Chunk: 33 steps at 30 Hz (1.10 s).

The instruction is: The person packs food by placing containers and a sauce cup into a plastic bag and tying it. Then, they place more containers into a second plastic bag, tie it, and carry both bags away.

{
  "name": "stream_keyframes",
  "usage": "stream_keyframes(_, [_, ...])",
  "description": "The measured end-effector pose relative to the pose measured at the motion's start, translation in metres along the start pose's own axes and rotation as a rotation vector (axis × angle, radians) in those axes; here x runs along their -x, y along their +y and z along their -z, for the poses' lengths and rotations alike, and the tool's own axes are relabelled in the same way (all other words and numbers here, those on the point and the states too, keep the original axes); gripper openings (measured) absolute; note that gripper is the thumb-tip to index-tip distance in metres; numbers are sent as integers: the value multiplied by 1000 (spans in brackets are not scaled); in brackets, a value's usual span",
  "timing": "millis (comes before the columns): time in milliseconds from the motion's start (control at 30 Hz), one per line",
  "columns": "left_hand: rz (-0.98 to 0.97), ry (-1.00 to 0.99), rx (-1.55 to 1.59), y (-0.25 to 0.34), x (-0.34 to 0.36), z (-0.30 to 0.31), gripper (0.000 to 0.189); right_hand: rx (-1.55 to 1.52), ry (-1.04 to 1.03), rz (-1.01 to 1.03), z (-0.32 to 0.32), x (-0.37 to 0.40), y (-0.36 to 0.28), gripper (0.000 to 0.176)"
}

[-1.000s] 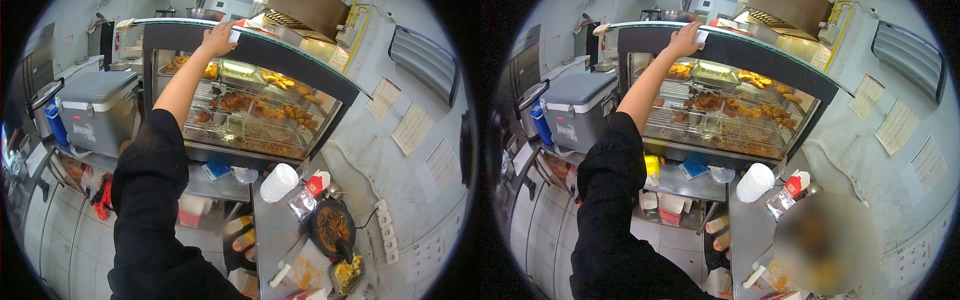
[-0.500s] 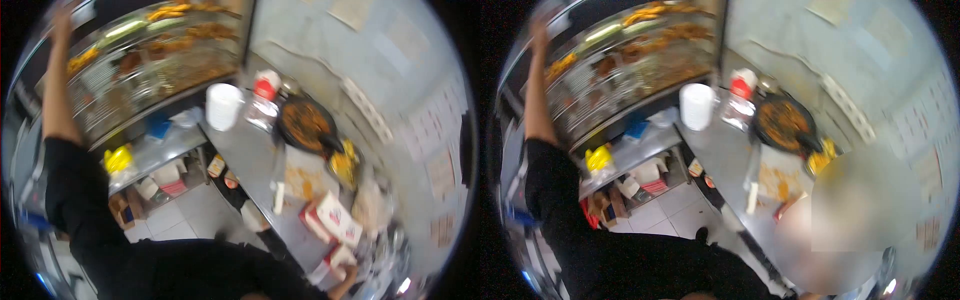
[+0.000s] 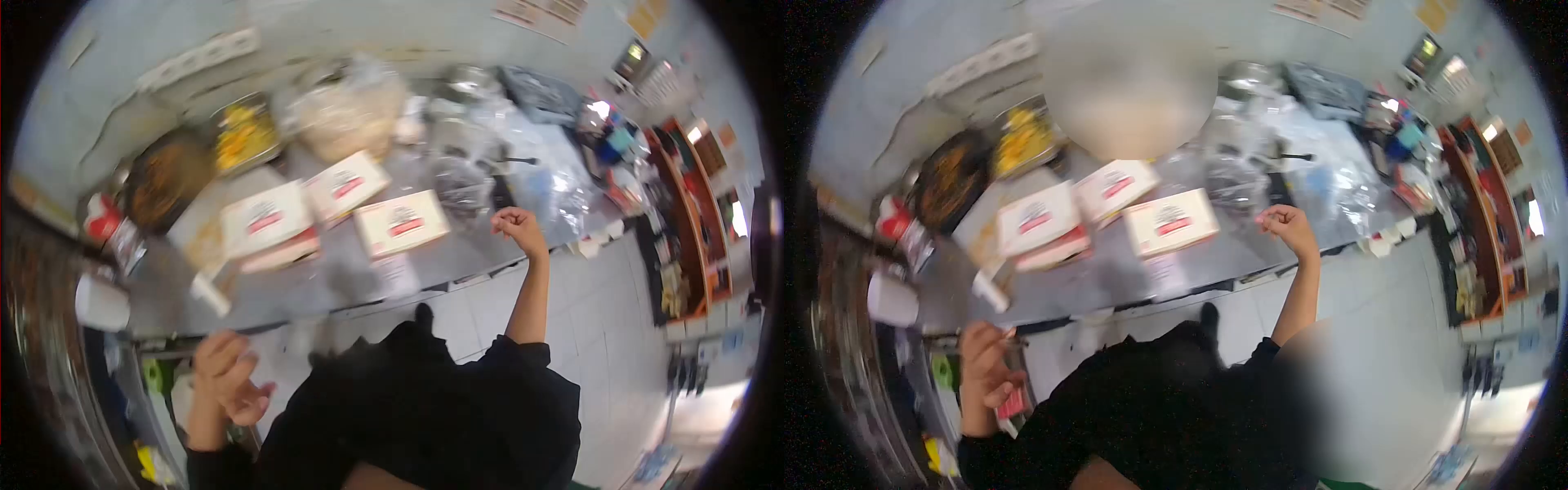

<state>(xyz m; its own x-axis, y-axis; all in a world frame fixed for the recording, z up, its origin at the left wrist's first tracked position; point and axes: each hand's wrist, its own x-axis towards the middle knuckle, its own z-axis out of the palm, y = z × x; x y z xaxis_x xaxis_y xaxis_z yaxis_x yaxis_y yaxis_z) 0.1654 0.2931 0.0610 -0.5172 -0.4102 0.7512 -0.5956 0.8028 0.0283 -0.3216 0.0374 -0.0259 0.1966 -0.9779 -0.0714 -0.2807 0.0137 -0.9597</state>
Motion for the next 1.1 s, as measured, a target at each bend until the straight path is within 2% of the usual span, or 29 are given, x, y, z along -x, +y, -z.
stream_keyframes(33, [33,60,110,8,-29,-44,39,53,75,-14,43,1,5,14])
stream_keyframes(100, [343,452,414,26,-51,-143,39,160,205,-56,130,4,13,14])
stream_keyframes(133, [507,633,567,32,-62,-184,39,95,329,33,173,3,24,14])
stream_keyframes(167, [627,690,605,33,-79,-211,40,43,473,161,224,-8,54,13])
stream_keyframes(233, [898,786,664,38,-109,-258,43,-247,799,214,294,-19,67,32])
stream_keyframes(267, [975,829,660,39,-127,-278,45,-296,983,173,329,-32,83,41])
stream_keyframes(333, [987,713,700,37,-144,-309,43,-398,1344,93,401,-75,138,59])
stream_keyframes(433, [987,503,662,30,-188,-353,39,-15,1399,74,507,-134,242,91])
stream_keyframes(533, [1011,325,663,21,-209,-390,38,762,1530,-324,538,-162,244,106])
stream_keyframes(633, [1068,288,676,14,-241,-420,38,1103,1477,-474,550,-176,238,106])
stream_keyframes(733, [1060,229,558,7,-252,-436,38,691,1417,-126,575,-176,278,94])
stream_keyframes(833, [1069,180,561,-1,-269,-451,37,566,1433,84,568,-175,272,81])
stream_keyframes(900, [1077,139,605,-6,-277,-456,36,405,1342,95,582,-171,290,82])
stream_keyframes(967, [1071,79,607,-11,-282,-462,36,371,1298,80,589,-168,299,82])
stream_keyframes(1033, [1055,-2,589,-16,-287,-466,35,463,1295,41,592,-163,296,82])
stream_keyframes(1100, [1031,-73,568,-19,-291,-471,35,366,1204,70,605,-158,303,81])
